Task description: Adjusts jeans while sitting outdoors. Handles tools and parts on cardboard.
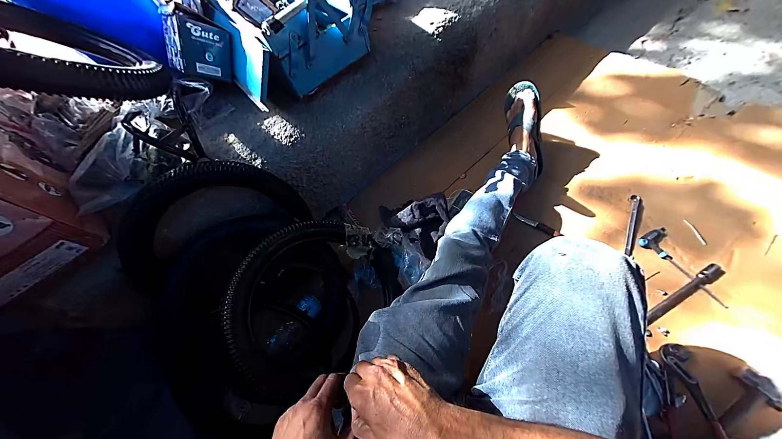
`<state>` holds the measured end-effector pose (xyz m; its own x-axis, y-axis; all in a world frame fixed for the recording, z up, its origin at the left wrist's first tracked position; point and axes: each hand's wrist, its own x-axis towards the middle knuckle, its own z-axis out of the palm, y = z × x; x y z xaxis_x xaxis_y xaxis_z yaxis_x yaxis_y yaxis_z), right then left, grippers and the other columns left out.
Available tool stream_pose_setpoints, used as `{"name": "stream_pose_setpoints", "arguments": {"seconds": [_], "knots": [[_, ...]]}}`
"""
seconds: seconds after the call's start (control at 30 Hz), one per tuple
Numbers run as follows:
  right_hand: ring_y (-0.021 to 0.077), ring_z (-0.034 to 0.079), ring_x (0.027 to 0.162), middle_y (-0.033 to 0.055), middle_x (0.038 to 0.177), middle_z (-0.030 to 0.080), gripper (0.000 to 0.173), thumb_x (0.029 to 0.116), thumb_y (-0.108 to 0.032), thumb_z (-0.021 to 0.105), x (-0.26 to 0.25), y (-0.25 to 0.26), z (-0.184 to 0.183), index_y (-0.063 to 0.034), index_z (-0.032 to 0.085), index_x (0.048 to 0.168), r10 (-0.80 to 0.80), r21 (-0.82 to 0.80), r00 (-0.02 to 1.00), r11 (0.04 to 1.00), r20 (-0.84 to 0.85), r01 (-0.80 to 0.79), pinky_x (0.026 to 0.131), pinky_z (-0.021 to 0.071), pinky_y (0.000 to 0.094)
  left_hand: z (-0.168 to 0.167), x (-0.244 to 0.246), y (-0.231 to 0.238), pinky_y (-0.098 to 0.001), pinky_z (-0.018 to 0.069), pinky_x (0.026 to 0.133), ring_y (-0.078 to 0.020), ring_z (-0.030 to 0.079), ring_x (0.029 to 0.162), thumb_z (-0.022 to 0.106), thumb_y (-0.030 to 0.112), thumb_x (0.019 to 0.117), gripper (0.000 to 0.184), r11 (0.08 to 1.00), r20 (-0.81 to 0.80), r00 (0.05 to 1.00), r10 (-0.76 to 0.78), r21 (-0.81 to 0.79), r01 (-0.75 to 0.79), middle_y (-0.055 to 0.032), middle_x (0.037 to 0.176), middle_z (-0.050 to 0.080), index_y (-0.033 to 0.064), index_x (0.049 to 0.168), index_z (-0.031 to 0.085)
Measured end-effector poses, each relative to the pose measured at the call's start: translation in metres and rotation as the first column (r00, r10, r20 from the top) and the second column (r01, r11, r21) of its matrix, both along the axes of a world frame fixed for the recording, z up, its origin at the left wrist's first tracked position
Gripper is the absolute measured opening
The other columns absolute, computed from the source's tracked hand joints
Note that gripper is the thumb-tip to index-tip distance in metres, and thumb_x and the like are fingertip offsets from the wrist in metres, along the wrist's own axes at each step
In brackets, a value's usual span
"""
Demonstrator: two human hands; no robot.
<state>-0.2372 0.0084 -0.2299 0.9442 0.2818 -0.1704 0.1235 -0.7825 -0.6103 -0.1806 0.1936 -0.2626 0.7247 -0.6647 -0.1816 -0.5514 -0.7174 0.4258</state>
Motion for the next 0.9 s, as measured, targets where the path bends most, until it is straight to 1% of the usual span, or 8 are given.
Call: {"name": "stream_pose_setpoints", "arguments": {"seconds": [0.13,0.2,0.27,0.33,0.5,0.63,0.77,0.9], "knots": [[0.0392,0.067,0.096,0.0213,0.098,0.066,0.02,0.098,-0.016,0.055,0.003,-0.005,-0.001,0.0021,0.064,0.099,0.01,-0.018,1.0,1.0,0.001,-0.01,0.082,0.0515,0.0551,-0.01,0.003,-0.003,-0.0437,0.0601,0.085,-0.0202,0.072,0.099,0.069,0.042,0.0828,0.063,0.994,-0.068,0.996,-0.056,-0.098,0.049,-0.0115,0.115,0.071,0.0012,0.131,0.064],[0.0401,0.067,0.096,0.0209,0.098,0.067,0.021,0.097,-0.019,0.056,0.01,-0.013,0.001,0.0004,0.064,0.098,0.014,0.001,0.999,1.0,-0.028,-0.014,0.078,0.0516,0.0587,-0.01,0.007,-0.004,-0.0365,0.0577,0.096,-0.0133,0.069,0.11,0.07,0.044,0.088,0.077,0.982,-0.328,0.943,-0.049,-0.186,-0.014,-0.01,0.123,0.07,-0.0024,0.145,0.048],[0.0426,0.063,0.11,0.0224,0.114,0.066,0.027,0.0978,-0.023,0.057,0.027,-0.03,0.007,-0.0001,0.066,0.111,-0.057,-0.019,0.995,0.998,-0.079,0.055,0.085,0.0512,0.0626,-0.009,0.023,-0.001,-0.037,0.0494,0.111,-0.0165,0.057,0.132,0.075,0.042,0.0882,0.093,0.945,-0.707,0.704,-0.068,-0.271,-0.181,-0.013,0.147,0.055,-0.0008,0.157,0.029],[0.0396,0.06,0.119,0.0191,0.124,0.064,0.031,0.0994,-0.024,0.057,0.046,-0.049,0.009,-0.0038,0.065,0.121,-0.19,-0.069,0.977,0.981,-0.092,0.184,0.093,0.0499,0.0603,-0.014,0.034,-0.001,-0.0419,0.0466,0.112,-0.0192,0.052,0.137,0.073,0.05,0.0849,0.094,0.9,-0.869,0.494,-0.024,-0.234,-0.368,-0.0094,0.152,0.051,0.0065,0.158,0.033],[0.0311,0.068,0.102,0.0118,0.104,0.071,0.028,0.0995,-0.034,0.058,0.068,-0.089,0.002,-0.0113,0.07,0.11,-0.352,-0.075,0.907,0.936,-0.23,0.344,0.085,0.0526,0.0576,-0.022,0.046,-0.055,-0.0459,0.0615,0.09,-0.0243,0.073,0.102,0.086,0.056,0.0743,0.082,0.877,-0.801,0.497,0.334,0.07,-0.475,-0.0119,0.112,0.073,0.0064,0.133,0.059],[0.0281,0.068,0.099,0.0087,0.101,0.071,0.029,0.1001,-0.037,0.057,0.064,-0.094,0.005,-0.0136,0.071,0.109,-0.317,-0.049,0.921,0.948,-0.227,0.314,0.084,0.0524,0.0552,-0.029,0.047,-0.064,-0.0421,0.0612,0.094,-0.0214,0.071,0.109,0.094,0.044,0.066,0.092,0.896,-0.855,0.501,0.135,-0.11,-0.429,-0.01,0.121,0.07,0.0075,0.14,0.052],[0.0337,0.064,0.108,0.0135,0.111,0.068,0.038,0.0998,-0.041,0.06,0.062,-0.098,0.006,-0.0093,0.068,0.118,-0.108,-0.041,0.957,0.994,-0.27,0.101,0.09,0.0499,0.0594,-0.034,0.059,-0.065,-0.0414,0.0536,0.104,-0.0199,0.063,0.122,0.086,0.051,0.075,0.089,0.876,-0.866,0.461,-0.192,-0.363,-0.318,-0.0096,0.133,0.065,0.006,0.143,0.052],[0.0288,0.066,0.103,0.0098,0.106,0.069,0.029,0.1002,-0.035,0.059,0.057,-0.107,0.013,-0.0116,0.07,0.113,-0.138,-0.069,0.964,0.99,-0.226,0.125,0.087,0.0513,0.0542,-0.022,0.081,-0.068,-0.0392,0.0493,0.11,-0.0179,0.055,0.132,0.085,0.058,0.0732,0.096,0.945,-0.823,0.529,-0.209,-0.309,-0.106,-0.0081,0.145,0.054,0.0115,0.149,0.049]]}}
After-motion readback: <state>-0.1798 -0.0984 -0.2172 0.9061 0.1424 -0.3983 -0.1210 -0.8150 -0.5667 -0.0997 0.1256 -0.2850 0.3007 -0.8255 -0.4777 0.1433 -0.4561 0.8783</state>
